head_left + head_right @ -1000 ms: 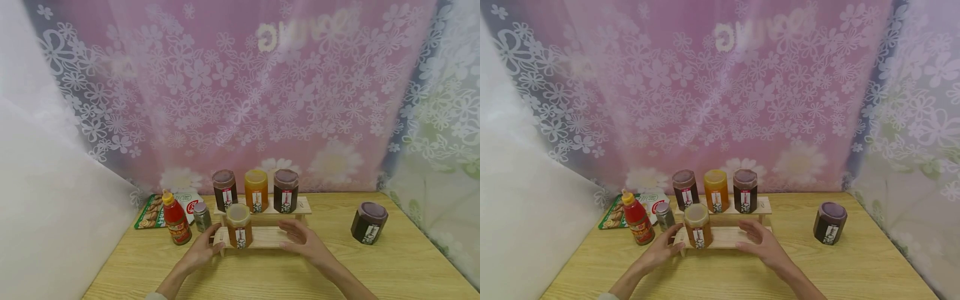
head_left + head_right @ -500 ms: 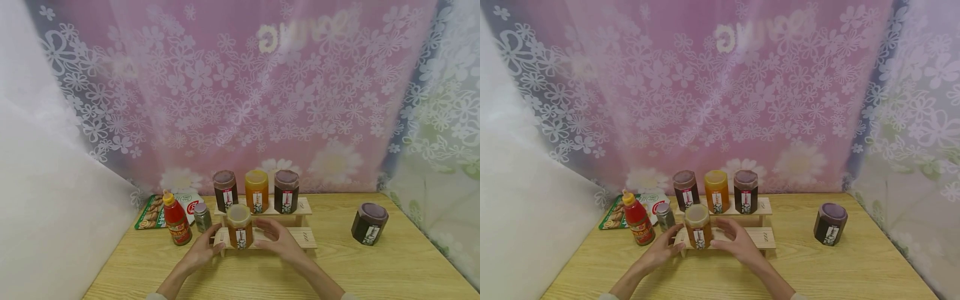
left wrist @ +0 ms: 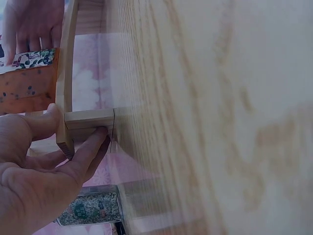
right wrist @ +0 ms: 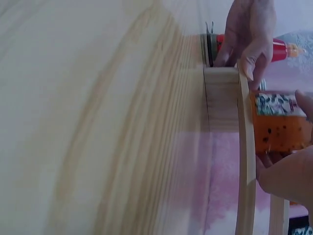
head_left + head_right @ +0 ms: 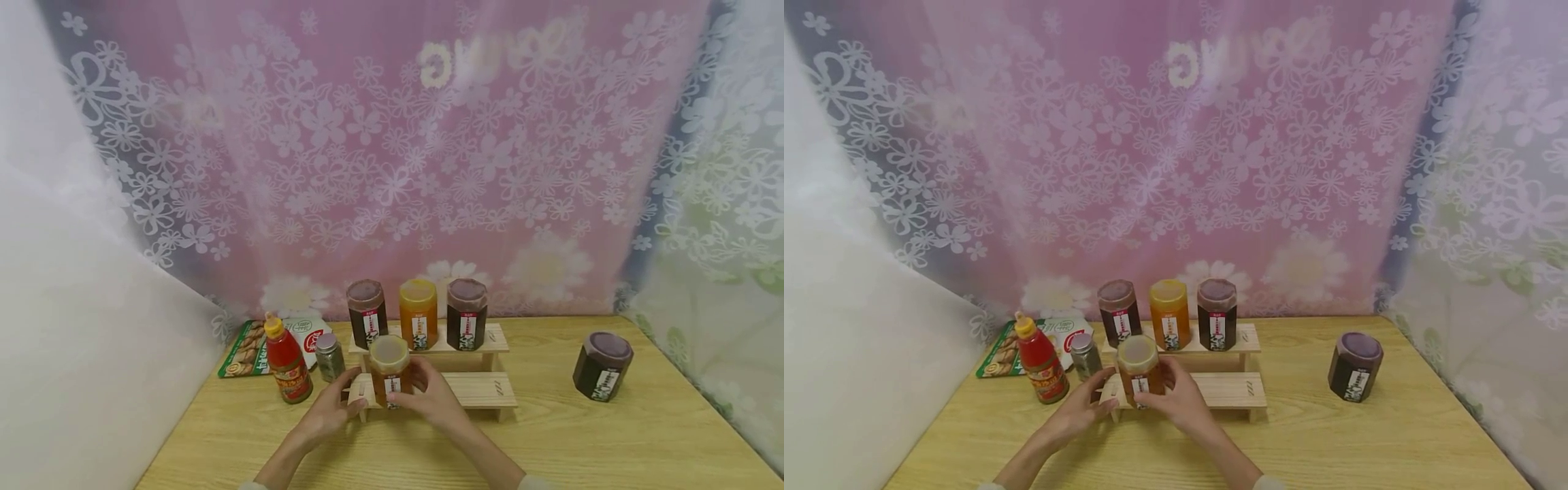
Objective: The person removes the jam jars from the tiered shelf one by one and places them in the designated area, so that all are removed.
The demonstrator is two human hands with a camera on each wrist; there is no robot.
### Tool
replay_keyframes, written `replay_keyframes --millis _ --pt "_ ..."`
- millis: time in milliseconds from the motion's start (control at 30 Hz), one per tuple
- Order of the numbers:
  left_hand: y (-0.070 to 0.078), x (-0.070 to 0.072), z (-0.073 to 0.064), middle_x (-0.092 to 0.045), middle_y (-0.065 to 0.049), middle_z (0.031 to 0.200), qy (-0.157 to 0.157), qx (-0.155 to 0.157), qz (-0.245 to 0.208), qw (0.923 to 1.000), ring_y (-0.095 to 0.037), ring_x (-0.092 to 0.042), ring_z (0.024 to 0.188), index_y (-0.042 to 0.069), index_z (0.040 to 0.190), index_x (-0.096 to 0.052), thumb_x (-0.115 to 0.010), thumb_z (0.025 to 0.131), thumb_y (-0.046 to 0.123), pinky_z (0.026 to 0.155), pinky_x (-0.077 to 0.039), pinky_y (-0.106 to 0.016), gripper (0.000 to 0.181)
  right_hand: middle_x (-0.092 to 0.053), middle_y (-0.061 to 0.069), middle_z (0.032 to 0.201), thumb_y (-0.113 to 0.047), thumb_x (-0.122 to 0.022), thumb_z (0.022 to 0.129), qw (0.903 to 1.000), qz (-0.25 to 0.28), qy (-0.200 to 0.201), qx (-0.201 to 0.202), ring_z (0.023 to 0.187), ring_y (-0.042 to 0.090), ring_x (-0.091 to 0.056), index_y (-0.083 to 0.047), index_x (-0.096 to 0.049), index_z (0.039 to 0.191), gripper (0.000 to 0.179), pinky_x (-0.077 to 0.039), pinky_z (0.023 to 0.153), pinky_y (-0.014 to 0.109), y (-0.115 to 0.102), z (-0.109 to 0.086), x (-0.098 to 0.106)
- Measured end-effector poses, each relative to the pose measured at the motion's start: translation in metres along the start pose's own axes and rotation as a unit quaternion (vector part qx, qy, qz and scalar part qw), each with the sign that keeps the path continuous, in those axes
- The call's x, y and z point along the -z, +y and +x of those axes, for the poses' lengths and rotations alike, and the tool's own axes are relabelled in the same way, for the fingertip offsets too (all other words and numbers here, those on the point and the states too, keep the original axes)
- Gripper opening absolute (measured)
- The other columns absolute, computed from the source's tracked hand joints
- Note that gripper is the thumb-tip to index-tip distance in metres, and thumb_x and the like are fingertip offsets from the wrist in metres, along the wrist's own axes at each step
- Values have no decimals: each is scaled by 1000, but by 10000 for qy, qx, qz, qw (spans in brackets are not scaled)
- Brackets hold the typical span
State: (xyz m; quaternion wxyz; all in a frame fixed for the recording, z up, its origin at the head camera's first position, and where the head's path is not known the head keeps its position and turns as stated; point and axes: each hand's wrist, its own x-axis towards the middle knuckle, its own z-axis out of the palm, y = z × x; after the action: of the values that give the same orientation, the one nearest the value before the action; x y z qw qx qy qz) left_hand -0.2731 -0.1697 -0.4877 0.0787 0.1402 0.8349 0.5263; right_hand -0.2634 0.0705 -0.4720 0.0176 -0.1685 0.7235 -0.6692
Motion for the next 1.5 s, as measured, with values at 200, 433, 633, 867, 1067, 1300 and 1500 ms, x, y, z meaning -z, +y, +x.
replay_keyframes --millis 200,433,633,867,1067,1300,1500 --pt "0 1 -1 -46 -33 149 -30 -36 -127 9999 -54 -52 131 -4 158 -33 -68 101 10 99 -54 -54 68 -60 18 139 -19 -89 84 9987 -398 325 17 130 37 -56 -1 -46 147 78 -42 112 59 1 4 -15" --pt "-1 0 -2 -47 -32 148 -12 -23 -83 10000 -51 -50 134 -2 158 -34 -68 101 13 103 -51 -55 68 -62 16 136 -21 -91 80 9939 -939 584 28 124 35 -60 -6 -46 147 82 -49 103 56 -1 5 -23" --pt "-1 -1 -2 -47 -31 150 -15 -9 -48 10000 -50 -48 137 0 159 -35 -68 102 14 104 -50 -56 67 -65 16 133 -24 -92 79 9897 -1252 687 62 120 35 -63 -7 -48 147 83 -53 98 54 0 5 -22" --pt "0 -1 -3 -47 -32 148 -65 -78 -219 9997 -50 -53 132 -4 159 -33 -66 102 10 100 -53 -53 67 -65 15 133 -28 -92 79 9893 -1312 634 -31 120 34 -64 -7 -47 150 86 -54 98 52 -1 -1 -16" --pt "0 0 -2 -49 -31 146 -38 -130 -239 9996 -51 -55 129 -5 158 -34 -66 102 8 97 -55 -52 66 -65 16 134 -28 -94 77 9864 -1475 701 -173 121 35 -63 -5 -48 150 89 -53 99 54 -7 -12 -8" --pt "-2 -1 0 -50 -31 144 42 -174 -183 9997 -50 -56 128 -4 156 -37 -68 101 8 98 -55 -53 65 -68 12 129 -24 -97 72 9858 -1408 854 -329 120 30 -64 -4 -55 145 87 -52 101 53 -13 -25 1" --pt "-2 -2 0 -51 -32 144 103 -114 -128 9998 -49 -57 127 -5 156 -36 -69 100 9 99 -53 -54 67 -71 7 122 -22 -99 69 9839 -1378 1036 -477 118 26 -64 -6 -61 139 81 -50 104 54 -16 -37 14"
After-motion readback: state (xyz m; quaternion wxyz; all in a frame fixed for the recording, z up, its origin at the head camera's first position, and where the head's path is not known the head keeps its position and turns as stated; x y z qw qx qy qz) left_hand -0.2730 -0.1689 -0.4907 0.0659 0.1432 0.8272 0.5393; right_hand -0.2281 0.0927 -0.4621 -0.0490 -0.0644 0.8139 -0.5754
